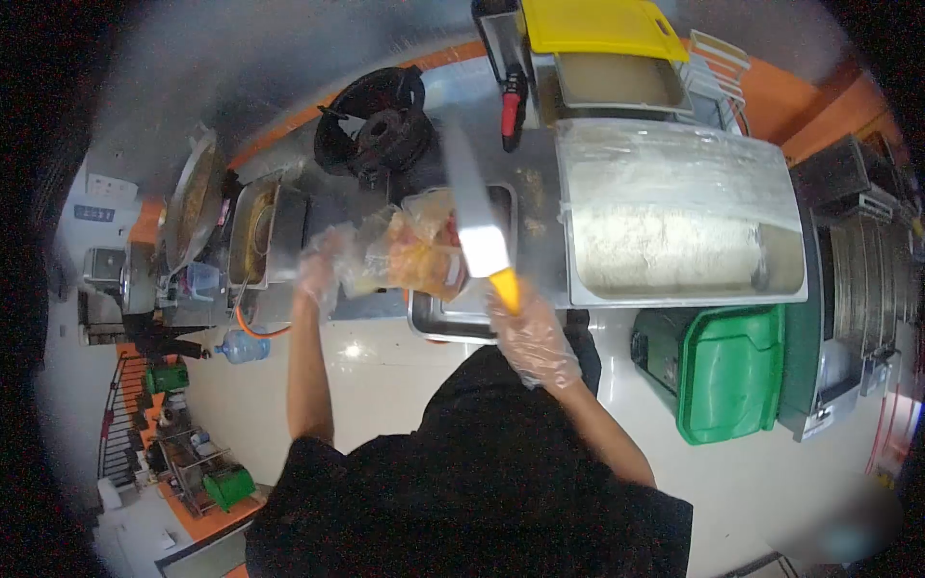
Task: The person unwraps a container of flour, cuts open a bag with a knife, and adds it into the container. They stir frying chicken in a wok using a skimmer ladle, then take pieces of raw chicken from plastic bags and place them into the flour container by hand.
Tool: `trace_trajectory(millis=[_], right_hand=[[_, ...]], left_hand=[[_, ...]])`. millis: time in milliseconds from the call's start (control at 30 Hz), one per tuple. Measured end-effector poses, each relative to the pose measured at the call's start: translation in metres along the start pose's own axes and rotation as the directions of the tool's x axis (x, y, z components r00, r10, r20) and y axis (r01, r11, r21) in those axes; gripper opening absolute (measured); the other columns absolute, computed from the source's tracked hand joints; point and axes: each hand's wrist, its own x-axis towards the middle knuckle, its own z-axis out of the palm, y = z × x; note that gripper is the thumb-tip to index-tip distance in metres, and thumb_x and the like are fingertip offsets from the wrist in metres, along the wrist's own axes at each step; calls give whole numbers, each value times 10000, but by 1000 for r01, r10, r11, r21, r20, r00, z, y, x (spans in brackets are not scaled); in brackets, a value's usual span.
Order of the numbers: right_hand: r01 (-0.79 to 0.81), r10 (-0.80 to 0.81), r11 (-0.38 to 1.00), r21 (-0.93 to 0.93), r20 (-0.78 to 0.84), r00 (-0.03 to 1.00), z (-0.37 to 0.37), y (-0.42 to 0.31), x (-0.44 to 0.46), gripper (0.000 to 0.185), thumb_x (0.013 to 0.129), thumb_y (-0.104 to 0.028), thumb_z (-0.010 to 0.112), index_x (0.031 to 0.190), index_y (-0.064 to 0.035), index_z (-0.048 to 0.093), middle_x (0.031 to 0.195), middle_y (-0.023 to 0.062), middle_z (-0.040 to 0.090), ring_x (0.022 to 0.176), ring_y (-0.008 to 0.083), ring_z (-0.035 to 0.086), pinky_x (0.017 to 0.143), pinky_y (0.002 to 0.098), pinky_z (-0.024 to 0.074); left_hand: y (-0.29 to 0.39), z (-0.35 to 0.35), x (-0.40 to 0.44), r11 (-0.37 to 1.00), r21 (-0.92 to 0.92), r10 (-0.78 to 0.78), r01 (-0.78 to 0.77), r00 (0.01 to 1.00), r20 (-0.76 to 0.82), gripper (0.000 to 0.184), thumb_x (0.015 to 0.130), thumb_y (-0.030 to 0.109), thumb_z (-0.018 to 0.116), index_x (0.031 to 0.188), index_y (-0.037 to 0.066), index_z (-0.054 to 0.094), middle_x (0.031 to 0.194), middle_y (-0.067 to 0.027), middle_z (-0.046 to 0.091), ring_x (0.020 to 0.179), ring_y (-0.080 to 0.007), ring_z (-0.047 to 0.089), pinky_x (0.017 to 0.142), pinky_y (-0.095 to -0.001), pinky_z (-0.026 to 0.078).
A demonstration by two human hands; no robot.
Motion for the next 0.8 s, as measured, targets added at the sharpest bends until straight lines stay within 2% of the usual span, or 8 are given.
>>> trace_trajectory(millis=[100,167,300,400,500,600,700,800], right_hand=[[-129,123,990,-53,-105,987,-27,56,-4,310,966,-310,557,1036,-8,575,743,113,599,687,196,588,593,341,456],[-113,129,987,116,-143,981,-20,72,-8,298,954,-256,579,1101,3,564,776,92,594,719,181,570,637,342,460],[7,-95,960,-279,-303,948,-11,127,3,488,984,-298,524,1329,37,444,1052,276,599,924,368,606,805,446,470],[107,-288,829,-549,-254,923,-12,113,8,627,1001,-402,448,1445,20,314,1181,352,537,1023,489,551,881,515,439],[4,-159,802,-597,-207,965,-9,121,17,732,1001,-506,335,1502,-3,157,1266,397,447,1041,537,512,904,543,431],[-45,-96,781,-623,-190,977,-12,117,22,739,1004,-465,337,1485,47,107,1224,401,445,1028,510,529,901,542,450],[45,-359,634,-772,-243,901,-14,136,29,611,990,-248,415,1467,49,175,1083,321,573,960,460,576,879,524,468],[5,-295,662,-749,-254,921,-24,141,20,532,985,-226,411,1442,11,277,1055,287,603,959,444,584,873,511,474]], left_hand=[[67,-4,-37,885,-346,-318,312,947,42,451,994,370,443,1246,30,600,1139,-103,653,1041,-205,620,925,-338,492],[66,3,-72,789,-551,-357,273,933,-50,451,987,378,463,1298,66,558,1175,-98,632,1057,-230,610,920,-369,494],[87,44,-139,494,-863,-538,106,817,-208,485,981,379,480,1390,120,448,1295,-114,557,1140,-291,565,941,-432,480],[43,74,-169,57,-998,-703,-16,709,-52,524,981,388,469,1426,123,388,1407,-130,459,1228,-320,498,987,-448,448],[-24,89,-150,55,-995,-753,-87,651,-99,567,972,413,479,1454,137,365,1465,-144,379,1280,-334,449,1020,-474,416],[-97,91,-124,158,-987,-563,-25,819,-111,660,950,437,518,1500,153,290,1513,-143,302,1353,-323,330,1100,-509,291],[-63,58,-98,-34,-999,-673,5,739,27,633,970,475,455,1494,147,316,1509,-151,343,1405,-282,279,1140,-496,196],[-30,52,-108,340,-937,-709,81,677,-198,612,990,458,420,1483,112,315,1481,-172,374,1393,-260,302,1147,-446,214]])
